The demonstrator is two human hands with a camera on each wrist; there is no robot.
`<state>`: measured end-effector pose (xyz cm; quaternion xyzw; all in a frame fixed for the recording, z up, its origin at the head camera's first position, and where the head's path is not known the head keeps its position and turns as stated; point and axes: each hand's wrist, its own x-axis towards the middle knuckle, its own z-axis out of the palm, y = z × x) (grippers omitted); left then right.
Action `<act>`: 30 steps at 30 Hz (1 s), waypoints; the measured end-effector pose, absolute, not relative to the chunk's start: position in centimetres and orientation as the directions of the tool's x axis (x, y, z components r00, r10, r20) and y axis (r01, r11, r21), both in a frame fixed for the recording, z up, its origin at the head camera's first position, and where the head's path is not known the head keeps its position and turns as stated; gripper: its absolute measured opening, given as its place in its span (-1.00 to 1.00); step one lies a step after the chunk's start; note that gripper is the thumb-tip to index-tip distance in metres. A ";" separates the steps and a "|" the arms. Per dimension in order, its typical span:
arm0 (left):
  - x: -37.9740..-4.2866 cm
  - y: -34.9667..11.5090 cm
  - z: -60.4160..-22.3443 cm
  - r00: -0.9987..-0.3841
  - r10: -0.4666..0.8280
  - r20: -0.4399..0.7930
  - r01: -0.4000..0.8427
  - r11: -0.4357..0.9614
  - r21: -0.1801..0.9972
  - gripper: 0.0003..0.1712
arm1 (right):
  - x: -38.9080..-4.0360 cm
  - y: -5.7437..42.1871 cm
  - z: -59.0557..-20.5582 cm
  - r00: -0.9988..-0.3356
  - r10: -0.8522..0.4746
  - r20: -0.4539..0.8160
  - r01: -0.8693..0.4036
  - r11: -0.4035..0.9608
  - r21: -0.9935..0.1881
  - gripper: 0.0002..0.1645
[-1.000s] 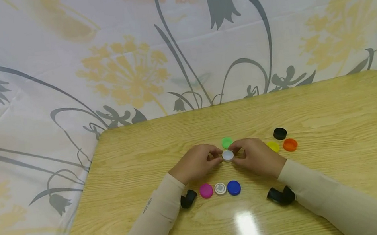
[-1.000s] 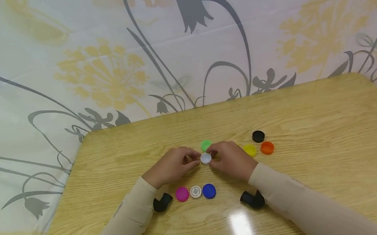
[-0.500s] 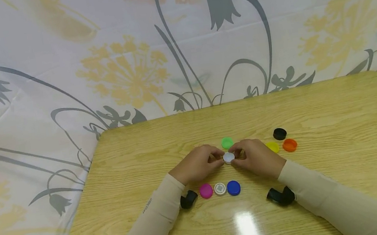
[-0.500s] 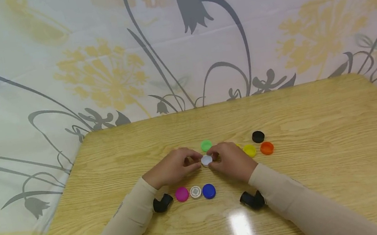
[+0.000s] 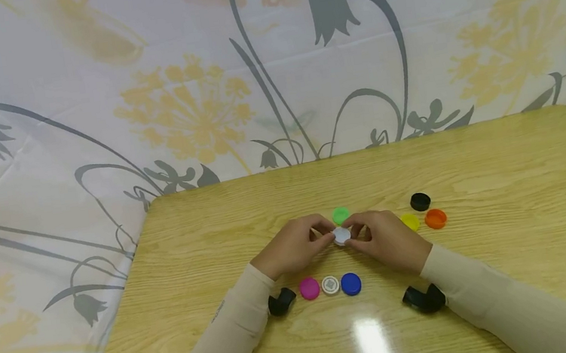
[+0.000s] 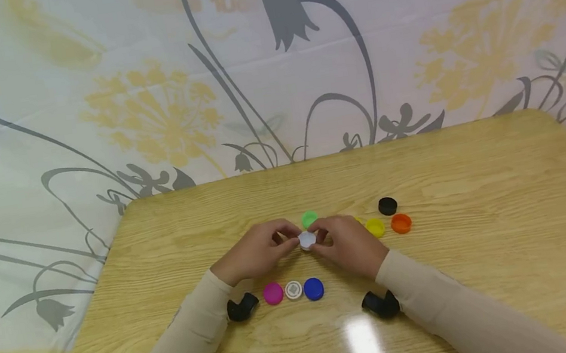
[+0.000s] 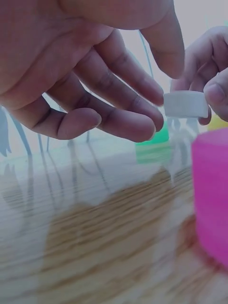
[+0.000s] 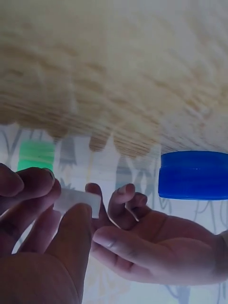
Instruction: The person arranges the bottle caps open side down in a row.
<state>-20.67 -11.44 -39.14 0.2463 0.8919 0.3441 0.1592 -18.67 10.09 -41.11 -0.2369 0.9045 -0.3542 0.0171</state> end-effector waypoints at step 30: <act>-20.2 -11.5 -38.5 -0.855 0.517 -0.031 0.296 0.537 0.790 -0.77 | -17.6 10.0 -41.3 -0.875 -0.413 0.252 -0.446 0.485 -0.752 -0.70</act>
